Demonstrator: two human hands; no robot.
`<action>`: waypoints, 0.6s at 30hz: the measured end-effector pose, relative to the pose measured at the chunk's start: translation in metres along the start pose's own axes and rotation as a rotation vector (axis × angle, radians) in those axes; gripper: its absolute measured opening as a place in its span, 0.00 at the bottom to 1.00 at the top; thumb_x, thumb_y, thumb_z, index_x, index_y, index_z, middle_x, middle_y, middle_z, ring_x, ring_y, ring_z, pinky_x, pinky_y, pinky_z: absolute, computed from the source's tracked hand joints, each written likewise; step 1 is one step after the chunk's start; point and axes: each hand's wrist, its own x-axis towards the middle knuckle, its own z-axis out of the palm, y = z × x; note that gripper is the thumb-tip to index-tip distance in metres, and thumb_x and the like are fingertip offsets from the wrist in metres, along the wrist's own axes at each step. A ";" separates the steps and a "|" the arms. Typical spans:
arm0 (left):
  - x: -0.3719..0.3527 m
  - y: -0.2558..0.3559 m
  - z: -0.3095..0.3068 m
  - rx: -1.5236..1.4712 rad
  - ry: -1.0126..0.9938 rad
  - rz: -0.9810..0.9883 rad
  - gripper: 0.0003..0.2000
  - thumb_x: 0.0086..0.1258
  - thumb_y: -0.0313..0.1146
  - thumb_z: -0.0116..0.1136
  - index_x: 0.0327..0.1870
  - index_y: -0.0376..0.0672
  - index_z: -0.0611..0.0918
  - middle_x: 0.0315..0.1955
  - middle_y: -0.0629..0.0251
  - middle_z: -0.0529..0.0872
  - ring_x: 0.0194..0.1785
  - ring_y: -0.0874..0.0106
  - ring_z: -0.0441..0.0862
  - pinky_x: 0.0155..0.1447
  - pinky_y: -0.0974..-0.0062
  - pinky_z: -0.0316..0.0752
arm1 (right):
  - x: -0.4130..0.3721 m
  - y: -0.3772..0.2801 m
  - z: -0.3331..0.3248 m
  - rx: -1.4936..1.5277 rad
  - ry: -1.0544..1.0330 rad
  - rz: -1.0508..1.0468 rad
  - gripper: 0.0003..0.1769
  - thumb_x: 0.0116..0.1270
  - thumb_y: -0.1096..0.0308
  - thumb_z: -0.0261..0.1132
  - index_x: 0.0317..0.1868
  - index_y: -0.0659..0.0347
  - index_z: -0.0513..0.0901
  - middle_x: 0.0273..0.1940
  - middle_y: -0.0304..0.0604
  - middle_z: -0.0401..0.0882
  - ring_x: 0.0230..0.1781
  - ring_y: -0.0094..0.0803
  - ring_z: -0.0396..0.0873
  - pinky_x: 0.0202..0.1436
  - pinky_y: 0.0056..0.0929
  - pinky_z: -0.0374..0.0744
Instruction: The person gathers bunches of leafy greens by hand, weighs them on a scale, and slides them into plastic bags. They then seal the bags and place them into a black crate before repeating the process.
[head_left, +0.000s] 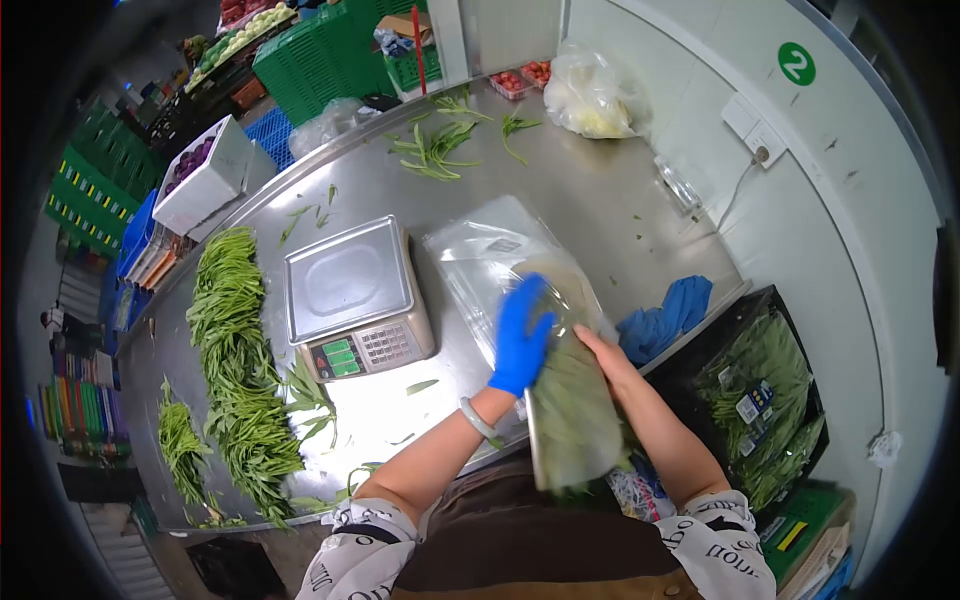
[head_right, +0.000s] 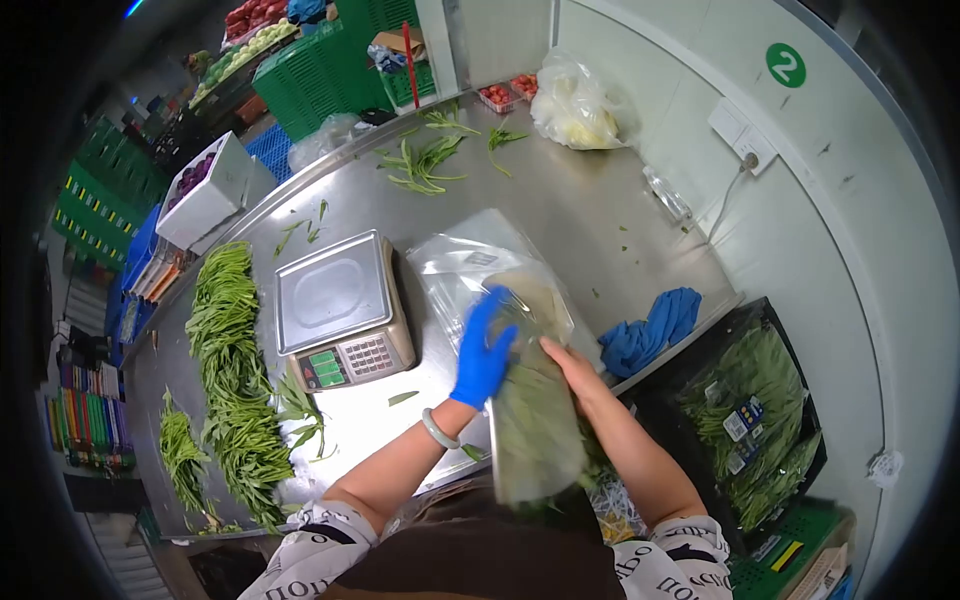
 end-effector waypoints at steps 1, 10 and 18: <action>0.001 -0.012 -0.005 0.208 0.262 -0.008 0.34 0.61 0.34 0.66 0.68 0.32 0.65 0.63 0.50 0.72 0.69 0.60 0.67 0.74 0.68 0.56 | -0.002 -0.005 0.009 -0.024 0.039 -0.002 0.36 0.64 0.50 0.67 0.62 0.70 0.69 0.53 0.48 0.78 0.50 0.34 0.79 0.53 0.35 0.78; -0.023 0.009 -0.091 -1.128 -0.268 -0.983 0.38 0.71 0.67 0.35 0.69 0.42 0.67 0.61 0.57 0.75 0.60 0.63 0.76 0.65 0.65 0.71 | -0.037 -0.018 0.078 0.211 -0.050 -0.346 0.33 0.67 0.66 0.61 0.69 0.61 0.59 0.71 0.47 0.55 0.65 0.39 0.65 0.63 0.38 0.71; -0.054 0.031 -0.090 -1.117 -0.217 -0.946 0.36 0.73 0.64 0.37 0.70 0.41 0.65 0.62 0.56 0.74 0.61 0.63 0.75 0.65 0.64 0.72 | -0.019 0.008 0.060 -0.404 0.128 -0.632 0.19 0.71 0.64 0.59 0.59 0.61 0.70 0.55 0.44 0.76 0.45 0.33 0.79 0.49 0.29 0.74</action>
